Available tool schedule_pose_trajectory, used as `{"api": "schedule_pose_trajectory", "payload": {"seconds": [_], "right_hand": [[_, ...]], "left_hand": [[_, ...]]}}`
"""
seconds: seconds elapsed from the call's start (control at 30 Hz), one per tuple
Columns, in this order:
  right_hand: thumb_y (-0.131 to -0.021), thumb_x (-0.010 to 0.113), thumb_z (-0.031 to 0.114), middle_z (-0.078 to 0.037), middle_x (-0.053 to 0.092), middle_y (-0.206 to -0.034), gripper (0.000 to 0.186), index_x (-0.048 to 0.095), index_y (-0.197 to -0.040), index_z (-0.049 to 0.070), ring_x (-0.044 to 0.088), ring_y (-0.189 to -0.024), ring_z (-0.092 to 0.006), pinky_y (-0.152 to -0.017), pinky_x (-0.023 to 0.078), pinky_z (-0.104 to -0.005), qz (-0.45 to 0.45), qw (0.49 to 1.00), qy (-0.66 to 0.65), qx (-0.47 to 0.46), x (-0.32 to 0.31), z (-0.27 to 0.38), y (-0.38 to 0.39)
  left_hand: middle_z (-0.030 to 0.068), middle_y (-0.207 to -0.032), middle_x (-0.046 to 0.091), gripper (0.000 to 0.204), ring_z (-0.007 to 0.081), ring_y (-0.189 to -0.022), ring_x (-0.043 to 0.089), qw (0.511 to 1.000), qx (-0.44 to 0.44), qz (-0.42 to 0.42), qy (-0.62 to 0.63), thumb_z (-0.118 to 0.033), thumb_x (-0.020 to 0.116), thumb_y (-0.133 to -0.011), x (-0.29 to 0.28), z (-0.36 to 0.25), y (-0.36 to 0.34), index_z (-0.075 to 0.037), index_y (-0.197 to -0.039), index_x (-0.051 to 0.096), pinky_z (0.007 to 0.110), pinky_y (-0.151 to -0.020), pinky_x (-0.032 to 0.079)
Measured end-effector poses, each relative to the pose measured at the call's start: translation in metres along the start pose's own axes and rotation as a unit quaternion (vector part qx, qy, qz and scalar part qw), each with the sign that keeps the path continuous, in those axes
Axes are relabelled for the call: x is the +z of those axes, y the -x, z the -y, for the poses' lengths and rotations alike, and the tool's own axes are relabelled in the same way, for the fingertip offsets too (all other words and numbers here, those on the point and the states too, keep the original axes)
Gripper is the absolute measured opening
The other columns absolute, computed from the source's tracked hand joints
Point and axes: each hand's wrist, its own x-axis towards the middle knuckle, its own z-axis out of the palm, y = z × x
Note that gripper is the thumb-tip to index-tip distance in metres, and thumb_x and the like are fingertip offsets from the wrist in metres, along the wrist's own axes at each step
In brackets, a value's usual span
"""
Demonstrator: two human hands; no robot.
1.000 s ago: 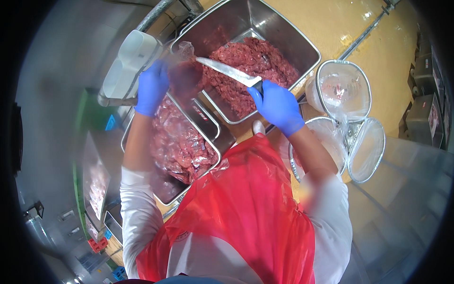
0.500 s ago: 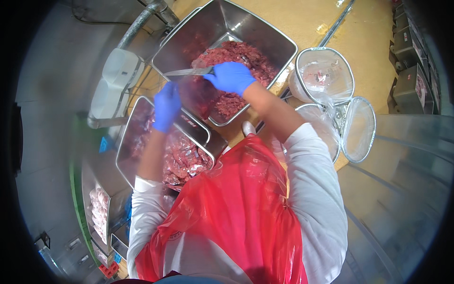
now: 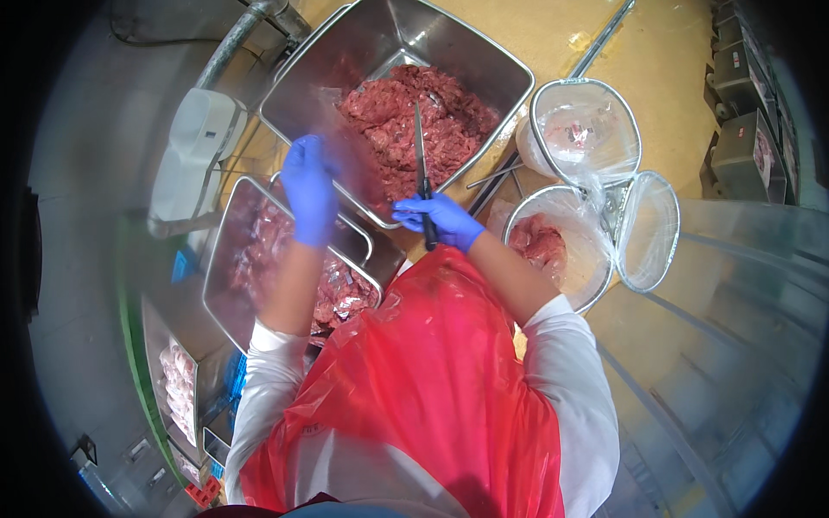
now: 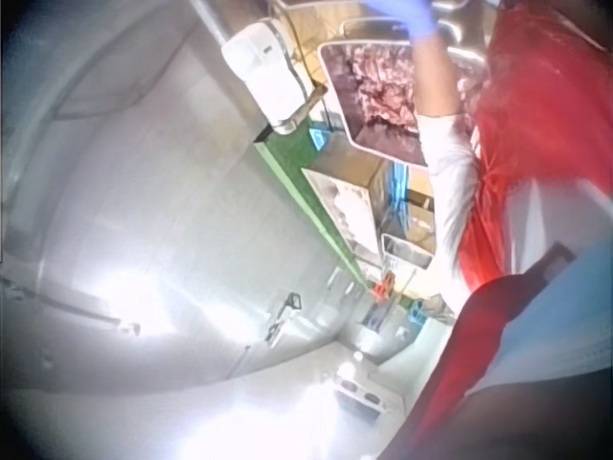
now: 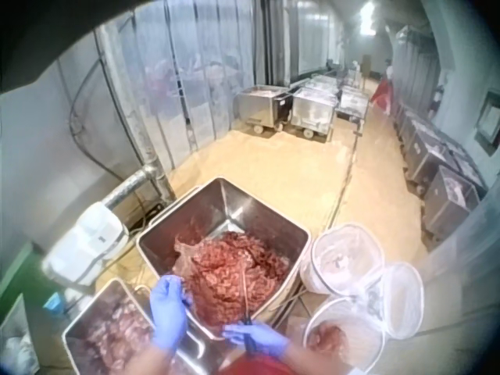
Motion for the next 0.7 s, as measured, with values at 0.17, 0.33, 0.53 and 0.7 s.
{"api": "schedule_pose_trajectory", "payload": {"seconds": [0.17,0.33,0.53,0.7], "right_hand": [[-0.087,0.072,0.004,-0.006,0.066,-0.089,0.021,0.053,-0.09,0.01,0.07,-0.088,-0.0203,-0.075,0.058,-0.0275,-0.051,0.99,-0.079,-0.101,0.006,0.004,-0.033],[-0.084,0.072,0.001,-0.001,0.058,-0.073,0.024,0.052,-0.077,0.011,0.063,-0.069,-0.0159,-0.063,0.051,-0.0283,-0.06,0.948,0.09,-0.299,0.02,0.045,-0.025],[-0.083,0.072,0.002,0.0,0.056,-0.073,0.022,0.052,-0.078,0.009,0.063,-0.067,-0.0137,-0.064,0.052,-0.0295,-0.088,0.92,0.185,-0.333,0.058,0.095,-0.025],[-0.083,0.071,0.001,-0.001,0.058,-0.072,0.018,0.055,-0.081,0.006,0.061,-0.062,-0.0126,-0.057,0.05,-0.0279,-0.098,0.872,0.282,-0.387,0.086,0.159,-0.016]], "left_hand": [[0.0046,-0.076,0.059,0.017,0.0112,-0.055,0.052,0.999,-0.004,0.014,-0.035,-0.016,0.056,-0.099,-0.003,-0.009,-0.025,-0.001,-0.093,0.062,0.027,-0.054,0.046],[0.0235,-0.077,0.065,0.019,0.0429,-0.074,0.065,0.891,0.265,0.083,-0.358,-0.02,0.059,-0.095,0.006,0.031,-0.026,-0.001,-0.096,0.064,0.045,-0.063,0.051],[0.0237,-0.071,0.064,0.02,0.0344,-0.063,0.066,0.952,0.104,0.01,-0.287,-0.015,0.059,-0.09,0.003,0.105,-0.089,0.003,-0.081,0.063,0.044,-0.06,0.049],[0.0079,-0.066,0.062,0.017,0.0179,-0.052,0.057,0.962,-0.256,0.004,0.093,-0.012,0.059,-0.09,-0.033,0.123,-0.137,0.0,-0.078,0.062,0.031,-0.049,0.046]]}}
